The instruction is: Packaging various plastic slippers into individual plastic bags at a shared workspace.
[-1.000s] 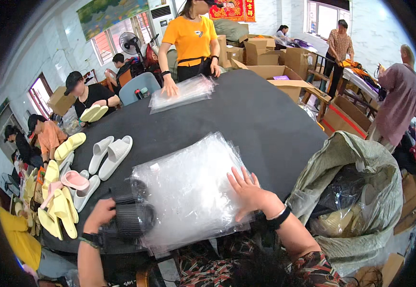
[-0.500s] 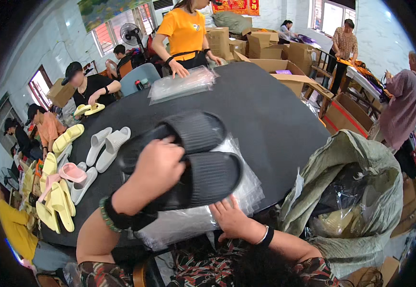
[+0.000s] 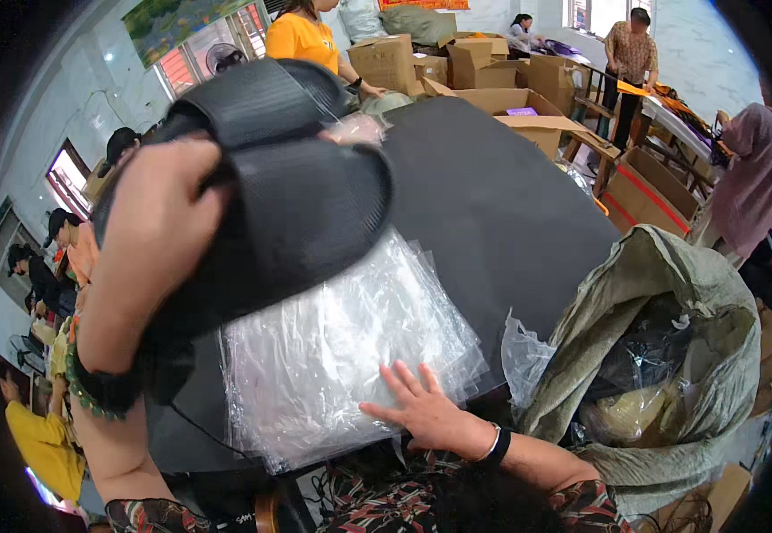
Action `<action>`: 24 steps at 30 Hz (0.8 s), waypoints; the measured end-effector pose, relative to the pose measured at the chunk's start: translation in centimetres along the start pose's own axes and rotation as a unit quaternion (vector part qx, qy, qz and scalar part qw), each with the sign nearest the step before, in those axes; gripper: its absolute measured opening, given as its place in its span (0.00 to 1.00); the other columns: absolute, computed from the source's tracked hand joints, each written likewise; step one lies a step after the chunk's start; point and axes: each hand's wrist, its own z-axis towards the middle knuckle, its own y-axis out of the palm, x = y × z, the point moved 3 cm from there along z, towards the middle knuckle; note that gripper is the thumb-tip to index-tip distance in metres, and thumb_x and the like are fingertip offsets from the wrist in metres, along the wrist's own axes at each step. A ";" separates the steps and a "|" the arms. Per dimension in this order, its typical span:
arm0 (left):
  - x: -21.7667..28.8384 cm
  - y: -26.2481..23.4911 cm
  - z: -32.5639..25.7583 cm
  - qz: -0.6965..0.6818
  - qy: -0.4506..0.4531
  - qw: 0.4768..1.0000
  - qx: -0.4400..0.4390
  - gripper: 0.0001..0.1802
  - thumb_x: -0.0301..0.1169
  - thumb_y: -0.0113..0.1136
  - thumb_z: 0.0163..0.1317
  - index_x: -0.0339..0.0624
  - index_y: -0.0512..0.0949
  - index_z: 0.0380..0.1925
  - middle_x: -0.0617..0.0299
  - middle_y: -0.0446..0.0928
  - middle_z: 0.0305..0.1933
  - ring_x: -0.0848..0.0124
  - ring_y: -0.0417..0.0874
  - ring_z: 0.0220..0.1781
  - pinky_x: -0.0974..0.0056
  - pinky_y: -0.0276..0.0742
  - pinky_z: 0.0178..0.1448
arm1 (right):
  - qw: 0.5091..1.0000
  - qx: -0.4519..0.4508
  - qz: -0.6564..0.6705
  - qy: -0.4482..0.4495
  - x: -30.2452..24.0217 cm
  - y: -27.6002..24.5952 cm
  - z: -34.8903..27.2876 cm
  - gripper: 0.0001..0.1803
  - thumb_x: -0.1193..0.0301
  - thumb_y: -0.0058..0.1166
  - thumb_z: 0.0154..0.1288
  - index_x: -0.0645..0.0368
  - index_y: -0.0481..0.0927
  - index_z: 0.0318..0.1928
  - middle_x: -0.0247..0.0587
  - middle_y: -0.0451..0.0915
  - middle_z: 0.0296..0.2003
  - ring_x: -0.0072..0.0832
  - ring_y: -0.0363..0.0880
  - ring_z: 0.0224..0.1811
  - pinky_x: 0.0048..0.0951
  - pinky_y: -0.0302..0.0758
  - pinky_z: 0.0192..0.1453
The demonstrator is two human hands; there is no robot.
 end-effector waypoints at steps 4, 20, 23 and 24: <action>5.4 2.2 -1.3 -0.085 0.048 0.995 -0.029 0.10 0.26 0.59 0.49 0.31 0.68 0.24 0.42 0.71 0.29 0.42 0.76 0.38 0.46 0.72 0.44 | 1.000 0.003 -0.010 -0.008 -0.1 -0.4 0.2 0.65 0.60 0.78 0.40 0.30 0.52 0.78 0.67 0.44 0.76 0.61 0.42 0.80 0.69 0.47 0.75; 8.0 31.0 -9.3 -0.148 -0.151 0.974 -0.075 0.13 0.39 0.65 0.56 0.40 0.84 0.23 0.48 0.84 0.31 0.50 0.86 0.38 0.47 0.78 0.43 | 0.995 -0.043 -0.089 -0.016 -1.0 -0.3 0.3 0.66 0.55 0.77 0.41 0.27 0.47 0.79 0.65 0.48 0.76 0.59 0.46 0.79 0.71 0.50 0.74; 2.9 31.5 -9.3 -0.110 -0.264 0.951 -0.114 0.16 0.43 0.65 0.58 0.40 0.86 0.26 0.46 0.83 0.29 0.47 0.86 0.35 0.45 0.79 0.43 | 0.996 -0.038 -0.087 -0.005 -0.8 -0.4 -0.2 0.70 0.52 0.78 0.38 0.28 0.44 0.79 0.65 0.46 0.77 0.61 0.45 0.79 0.70 0.51 0.74; 1.0 31.9 -10.1 -0.095 -0.298 0.943 -0.113 0.17 0.44 0.66 0.58 0.39 0.86 0.27 0.45 0.84 0.31 0.47 0.86 0.38 0.45 0.80 0.45 | 0.995 -0.039 -0.089 -0.005 -0.6 -0.2 -0.3 0.70 0.52 0.78 0.38 0.28 0.44 0.79 0.65 0.46 0.77 0.61 0.45 0.79 0.70 0.51 0.74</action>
